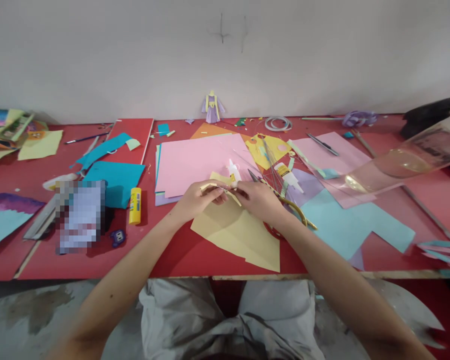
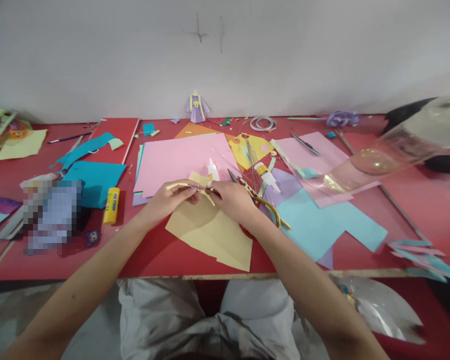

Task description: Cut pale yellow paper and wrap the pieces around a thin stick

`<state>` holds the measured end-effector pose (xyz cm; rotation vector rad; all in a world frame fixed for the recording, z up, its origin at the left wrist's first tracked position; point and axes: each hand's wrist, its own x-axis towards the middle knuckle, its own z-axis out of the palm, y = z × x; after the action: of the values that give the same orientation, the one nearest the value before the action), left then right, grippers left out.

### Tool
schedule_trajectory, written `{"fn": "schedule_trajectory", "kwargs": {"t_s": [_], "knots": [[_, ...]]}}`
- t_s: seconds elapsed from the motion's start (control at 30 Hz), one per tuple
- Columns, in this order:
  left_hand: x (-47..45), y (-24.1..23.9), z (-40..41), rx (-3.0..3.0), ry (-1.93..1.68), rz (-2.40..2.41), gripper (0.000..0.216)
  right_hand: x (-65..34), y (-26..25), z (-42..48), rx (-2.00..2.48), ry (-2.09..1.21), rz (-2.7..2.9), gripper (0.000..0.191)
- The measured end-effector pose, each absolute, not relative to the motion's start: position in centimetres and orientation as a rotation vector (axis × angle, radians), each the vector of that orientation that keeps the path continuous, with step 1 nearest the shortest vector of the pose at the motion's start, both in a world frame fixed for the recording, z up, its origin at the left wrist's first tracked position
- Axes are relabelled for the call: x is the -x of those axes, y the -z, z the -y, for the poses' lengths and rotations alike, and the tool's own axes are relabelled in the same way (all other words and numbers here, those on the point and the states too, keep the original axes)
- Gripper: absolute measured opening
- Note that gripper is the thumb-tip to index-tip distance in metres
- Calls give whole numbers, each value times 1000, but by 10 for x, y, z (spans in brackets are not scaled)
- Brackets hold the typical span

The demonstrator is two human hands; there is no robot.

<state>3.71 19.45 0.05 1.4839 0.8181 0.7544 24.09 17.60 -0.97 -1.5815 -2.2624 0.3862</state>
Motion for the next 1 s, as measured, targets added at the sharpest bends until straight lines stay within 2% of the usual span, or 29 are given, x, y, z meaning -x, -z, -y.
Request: {"fn": "schedule_trajectory", "kwargs": {"t_s": [0.57,0.8,1.0], "knots": [[-36,4,-196,-1531,-699,-800,28,-240,5,-174,1646,-422,2259,13],[-37,2,-195,-1543,-701,-822,27,-240,6,-174,1708,-432,2207,22],[-36,4,-197,-1552,-688,-810,27,-240,3,-174,1689,-430,2238,20]]}}
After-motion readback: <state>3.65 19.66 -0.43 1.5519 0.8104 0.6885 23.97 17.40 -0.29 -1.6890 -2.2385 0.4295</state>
